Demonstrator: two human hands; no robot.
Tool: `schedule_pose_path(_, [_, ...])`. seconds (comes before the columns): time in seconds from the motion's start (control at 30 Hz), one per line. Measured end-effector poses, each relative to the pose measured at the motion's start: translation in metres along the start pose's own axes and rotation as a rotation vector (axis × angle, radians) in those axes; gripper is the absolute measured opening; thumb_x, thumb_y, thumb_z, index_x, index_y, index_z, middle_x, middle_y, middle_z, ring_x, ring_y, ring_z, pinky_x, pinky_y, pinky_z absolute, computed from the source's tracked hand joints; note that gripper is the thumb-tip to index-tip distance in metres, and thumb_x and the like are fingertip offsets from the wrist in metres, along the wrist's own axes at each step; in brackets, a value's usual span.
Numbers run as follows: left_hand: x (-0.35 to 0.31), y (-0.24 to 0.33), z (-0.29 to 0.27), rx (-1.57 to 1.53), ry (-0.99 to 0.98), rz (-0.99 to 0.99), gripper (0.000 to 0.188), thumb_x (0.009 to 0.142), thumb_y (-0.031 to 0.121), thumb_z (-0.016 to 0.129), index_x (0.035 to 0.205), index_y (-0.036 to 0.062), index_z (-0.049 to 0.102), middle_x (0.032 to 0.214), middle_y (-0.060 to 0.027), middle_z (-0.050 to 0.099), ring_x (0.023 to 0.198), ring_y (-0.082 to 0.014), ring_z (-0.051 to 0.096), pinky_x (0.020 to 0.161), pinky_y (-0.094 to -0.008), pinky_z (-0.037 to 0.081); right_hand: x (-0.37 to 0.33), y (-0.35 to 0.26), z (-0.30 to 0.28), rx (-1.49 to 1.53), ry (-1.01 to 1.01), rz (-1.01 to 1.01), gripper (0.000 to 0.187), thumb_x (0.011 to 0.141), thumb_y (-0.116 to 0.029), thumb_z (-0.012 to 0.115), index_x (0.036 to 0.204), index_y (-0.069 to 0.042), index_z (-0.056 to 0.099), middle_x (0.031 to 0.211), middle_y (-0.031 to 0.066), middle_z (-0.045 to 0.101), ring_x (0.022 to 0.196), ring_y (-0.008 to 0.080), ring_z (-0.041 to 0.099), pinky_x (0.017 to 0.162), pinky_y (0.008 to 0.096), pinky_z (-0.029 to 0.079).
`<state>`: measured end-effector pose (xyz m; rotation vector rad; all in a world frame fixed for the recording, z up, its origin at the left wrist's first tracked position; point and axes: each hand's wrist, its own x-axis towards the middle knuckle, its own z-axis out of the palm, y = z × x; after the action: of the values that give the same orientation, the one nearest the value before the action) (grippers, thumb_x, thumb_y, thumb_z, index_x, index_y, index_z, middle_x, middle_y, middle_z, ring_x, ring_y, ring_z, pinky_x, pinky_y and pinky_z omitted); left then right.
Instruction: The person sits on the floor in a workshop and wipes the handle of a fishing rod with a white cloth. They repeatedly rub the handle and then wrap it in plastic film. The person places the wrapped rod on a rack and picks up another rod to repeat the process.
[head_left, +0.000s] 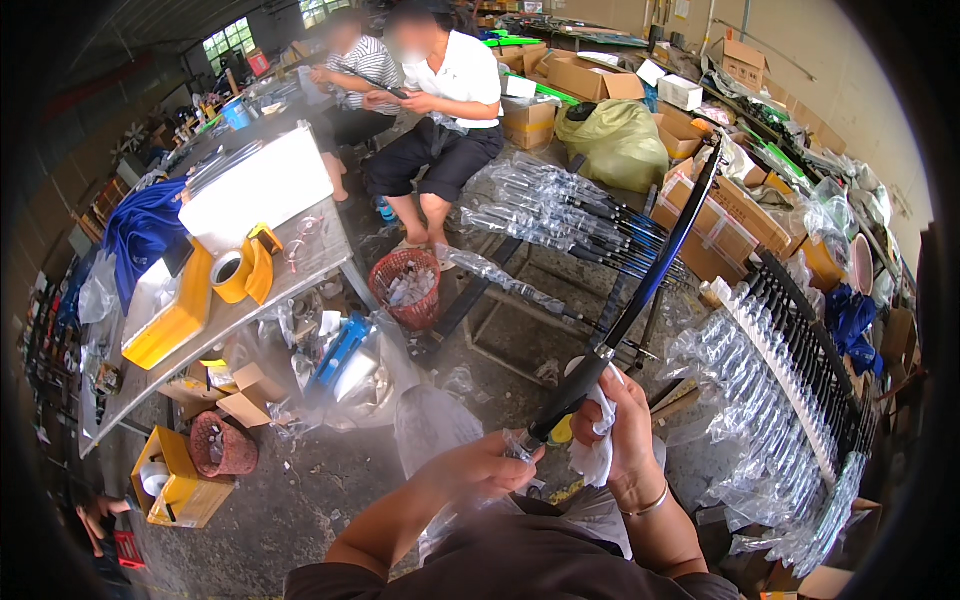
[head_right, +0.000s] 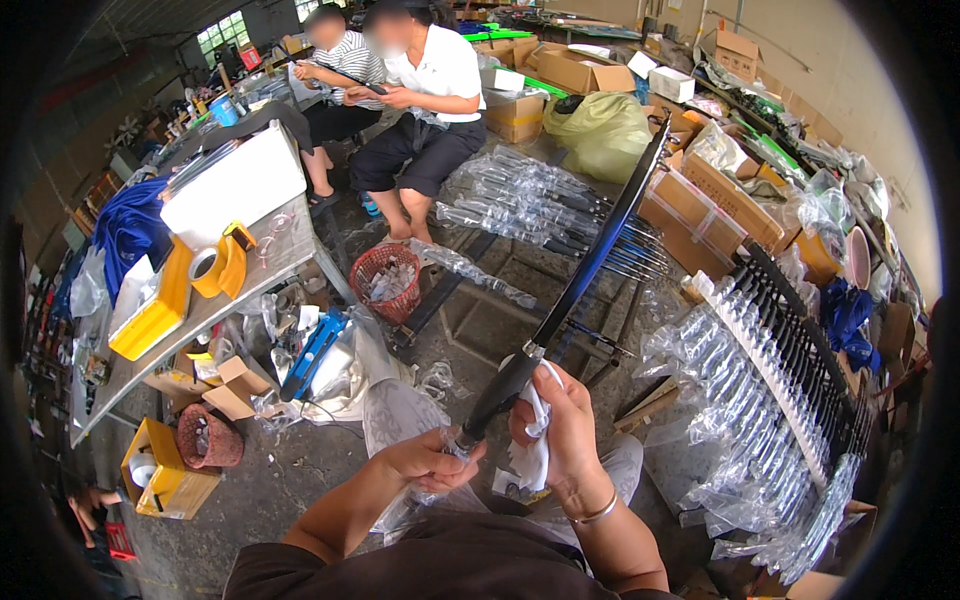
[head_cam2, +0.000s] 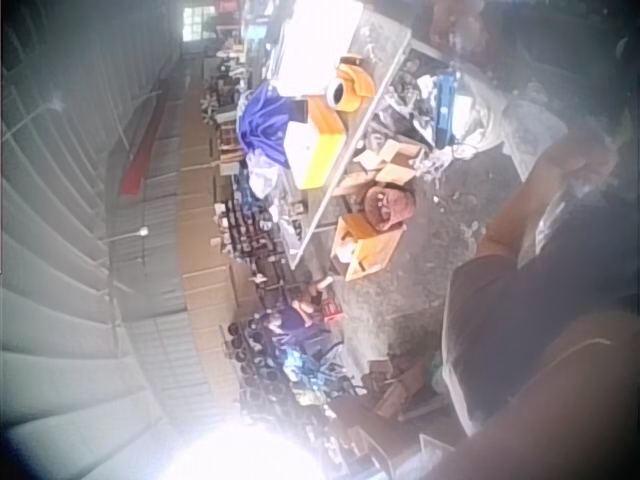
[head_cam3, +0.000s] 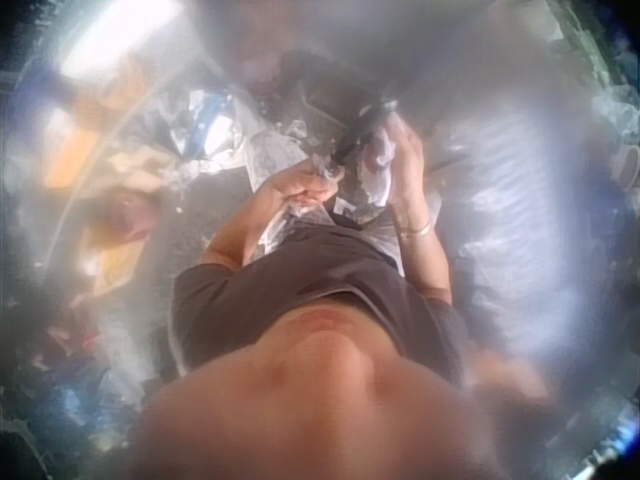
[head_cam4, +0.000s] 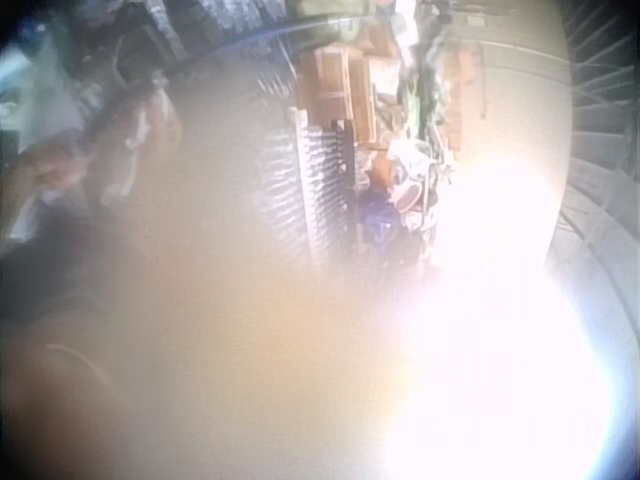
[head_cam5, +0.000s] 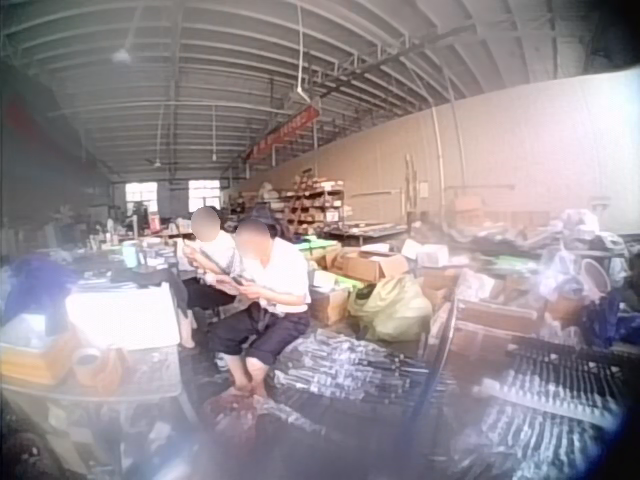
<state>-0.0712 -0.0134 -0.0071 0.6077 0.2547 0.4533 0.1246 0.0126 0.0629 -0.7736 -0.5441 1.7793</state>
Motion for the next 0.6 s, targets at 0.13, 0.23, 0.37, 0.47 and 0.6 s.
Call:
schedule_pose_path(0.13, [-0.0018, -0.0003, 0.0013, 0.025, 0.063, -0.03, 0.026, 0.088, 0.021, 0.063, 0.1, 0.0094, 0.043, 0.061, 0.002, 0.039, 0.041, -0.0023, 0.031, 0.035, -0.0182, 0.023, -0.0003, -0.0005, -0.001, 0.022, 0.005, 0.011, 0.026, 0.095, -0.026, 0.05, 0.097, -0.002, 0.058, 0.056, 0.0006, 0.047, 0.039, 0.0084, 0.039, 0.034, 0.0207, 0.03])
schedule_pose_path(0.23, [-0.0018, 0.0002, 0.0024, 0.036, 0.084, -0.041, 0.026, 0.088, 0.021, 0.063, 0.101, 0.0093, 0.044, 0.061, 0.0017, 0.04, 0.041, -0.0023, 0.031, 0.035, -0.0182, 0.023, 0.0005, -0.0014, -0.0041, 0.029, 0.007, 0.02, 0.026, 0.095, -0.026, 0.049, 0.097, -0.002, 0.059, 0.056, 0.0006, 0.047, 0.039, 0.0085, 0.039, 0.034, 0.0209, 0.031])
schedule_pose_path(0.37, [-0.0019, -0.0037, -0.0001, 0.05, 0.122, -0.049, 0.024, 0.088, 0.018, 0.062, 0.101, 0.0099, 0.044, 0.062, 0.0014, 0.04, 0.041, -0.0021, 0.031, 0.035, -0.0181, 0.024, 0.0004, -0.0028, -0.0047, 0.037, 0.016, 0.034, 0.027, 0.096, -0.027, 0.047, 0.097, -0.002, 0.059, 0.056, 0.0004, 0.047, 0.038, 0.0086, 0.038, 0.034, 0.021, 0.031])
schedule_pose_path(0.47, [-0.002, -0.0038, 0.0001, 0.065, 0.128, -0.058, 0.024, 0.088, 0.016, 0.062, 0.102, 0.0103, 0.044, 0.062, 0.0013, 0.04, 0.041, -0.002, 0.031, 0.036, -0.0179, 0.024, -0.0018, -0.0059, -0.0041, 0.049, -0.013, 0.046, 0.021, 0.096, -0.022, 0.047, 0.091, -0.004, 0.056, 0.057, -0.0001, 0.046, 0.042, 0.0078, 0.04, 0.037, 0.0209, 0.032])
schedule_pose_path(0.6, [-0.0013, -0.0038, -0.0008, 0.076, 0.102, -0.055, 0.024, 0.088, 0.016, 0.062, 0.102, 0.0103, 0.043, 0.062, 0.0013, 0.04, 0.042, -0.0022, 0.031, 0.036, -0.018, 0.024, -0.0038, -0.0086, -0.0035, 0.071, -0.011, 0.064, 0.021, 0.097, -0.023, 0.047, 0.092, -0.005, 0.056, 0.056, -0.0002, 0.045, 0.041, 0.0085, 0.04, 0.037, 0.0214, 0.032])
